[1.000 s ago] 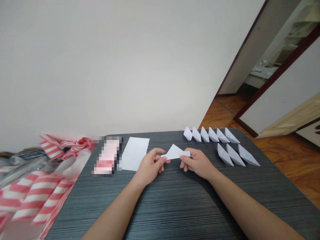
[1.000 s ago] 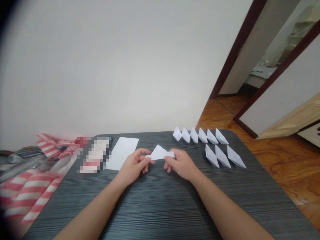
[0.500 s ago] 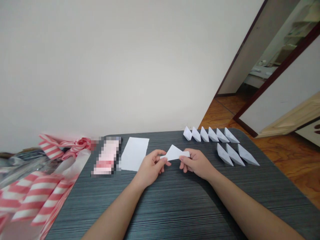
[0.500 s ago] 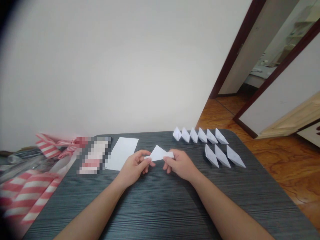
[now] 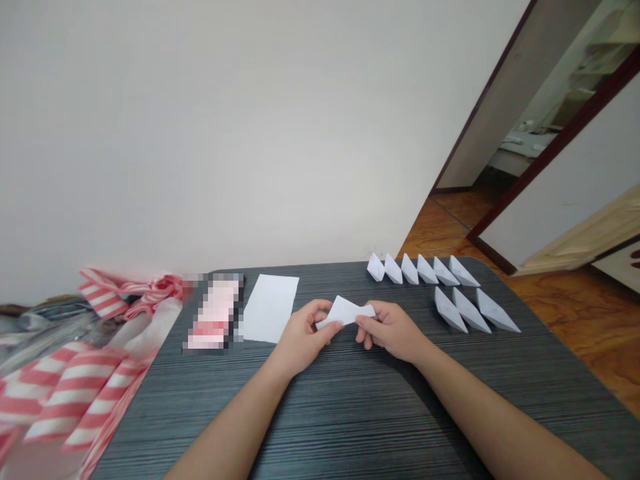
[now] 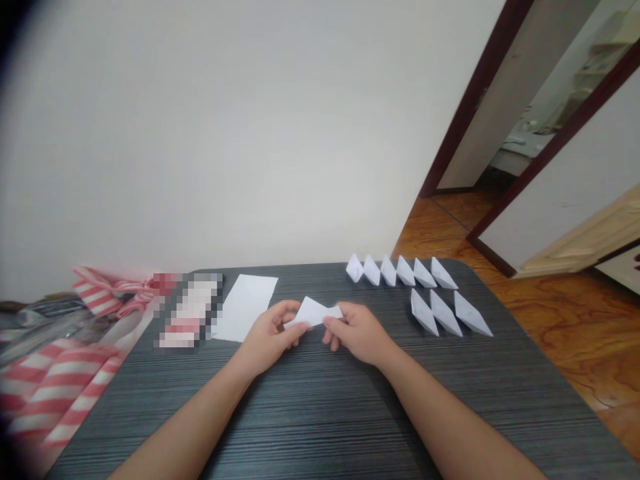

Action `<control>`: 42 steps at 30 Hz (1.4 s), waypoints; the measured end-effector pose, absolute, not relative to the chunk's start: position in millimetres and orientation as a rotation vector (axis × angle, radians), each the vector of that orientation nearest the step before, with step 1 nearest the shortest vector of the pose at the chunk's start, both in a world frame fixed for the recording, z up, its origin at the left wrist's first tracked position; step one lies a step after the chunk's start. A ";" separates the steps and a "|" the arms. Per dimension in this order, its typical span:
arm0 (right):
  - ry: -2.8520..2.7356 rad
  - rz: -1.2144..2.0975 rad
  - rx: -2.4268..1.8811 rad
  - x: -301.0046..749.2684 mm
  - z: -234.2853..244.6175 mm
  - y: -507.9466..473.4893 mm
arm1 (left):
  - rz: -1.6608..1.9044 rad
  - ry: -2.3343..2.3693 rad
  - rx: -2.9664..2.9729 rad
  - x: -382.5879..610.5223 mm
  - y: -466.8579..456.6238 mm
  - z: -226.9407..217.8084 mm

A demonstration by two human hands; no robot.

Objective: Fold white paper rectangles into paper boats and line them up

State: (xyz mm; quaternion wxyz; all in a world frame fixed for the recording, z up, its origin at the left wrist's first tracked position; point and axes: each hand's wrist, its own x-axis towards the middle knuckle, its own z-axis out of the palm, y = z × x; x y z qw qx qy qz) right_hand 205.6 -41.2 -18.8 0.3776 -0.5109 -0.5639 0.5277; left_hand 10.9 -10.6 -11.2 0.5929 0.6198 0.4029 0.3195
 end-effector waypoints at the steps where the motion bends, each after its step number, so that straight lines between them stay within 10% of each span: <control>1: -1.452 1.364 -1.293 204.6 -19.1 -41.7 | 0.735 0.929 1.452 11.3 -11.3 -11.1; 42: -1.399 1.135 -1.059 210.5 -28.1 -38.6 | 0.704 0.975 1.528 8.5 -7.4 -17.9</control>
